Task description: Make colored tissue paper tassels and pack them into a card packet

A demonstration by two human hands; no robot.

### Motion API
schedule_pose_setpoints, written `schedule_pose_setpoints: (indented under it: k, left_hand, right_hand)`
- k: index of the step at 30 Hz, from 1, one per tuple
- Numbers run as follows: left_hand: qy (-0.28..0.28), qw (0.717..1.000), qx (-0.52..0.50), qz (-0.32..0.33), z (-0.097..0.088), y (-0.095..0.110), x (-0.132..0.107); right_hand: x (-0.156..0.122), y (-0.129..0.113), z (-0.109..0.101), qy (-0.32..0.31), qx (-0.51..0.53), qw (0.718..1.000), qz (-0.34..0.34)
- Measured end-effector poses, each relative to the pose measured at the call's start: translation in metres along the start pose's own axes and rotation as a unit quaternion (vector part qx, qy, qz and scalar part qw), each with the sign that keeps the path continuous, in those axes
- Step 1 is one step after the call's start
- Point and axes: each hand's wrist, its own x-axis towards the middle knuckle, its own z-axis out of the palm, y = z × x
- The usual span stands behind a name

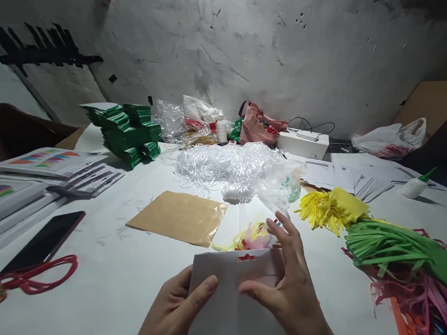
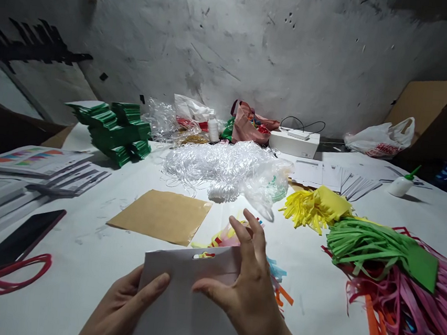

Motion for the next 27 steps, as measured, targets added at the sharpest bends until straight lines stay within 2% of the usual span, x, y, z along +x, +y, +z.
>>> schedule_pose_setpoints:
  k: [5, 8, 12, 14, 17, 20, 21, 23, 27]
  left_hand:
    - [0.005, 1.0, -0.013, 0.013, -0.004, -0.002, 0.004]
    - [0.017, 1.0, -0.006, 0.024, -0.003, -0.002, 0.004]
    - [0.044, 0.998, 0.0, 0.04, -0.001, 0.001, 0.003]
    - [0.083, 0.995, -0.017, 0.057, -0.005, 0.008, 0.006]
    - [0.177, 0.975, -0.077, 0.113, -0.024, 0.028, 0.017]
    - [0.254, 0.938, -0.158, 0.175, -0.049, 0.047, 0.033]
    - [0.266, 0.927, -0.189, 0.187, -0.056, 0.051, 0.038]
    - [0.273, 0.91, -0.243, 0.195, -0.066, 0.051, 0.047]
    - [0.239, 0.914, -0.24, 0.222, -0.064, 0.03, 0.06]
  right_hand:
    - [-0.002, 0.004, -0.001, -0.041, 0.048, 0.995, 0.072]
    - [-0.004, 0.003, 0.002, -0.028, 0.108, 0.985, 0.134]
    - [0.0, -0.002, 0.008, -0.011, 0.219, 0.963, 0.158]
    - [0.0, -0.001, 0.007, -0.011, 0.303, 0.944, 0.134]
    - [-0.008, 0.011, -0.005, -0.024, 0.392, 0.917, 0.067]
    - [-0.028, 0.029, -0.023, -0.11, 0.378, 0.919, 0.038]
    - [-0.035, 0.036, -0.027, -0.13, 0.356, 0.924, 0.041]
    - [-0.047, 0.045, -0.03, -0.127, 0.304, 0.943, 0.044]
    - [-0.063, 0.047, -0.009, -0.112, 0.252, 0.961, -0.01]
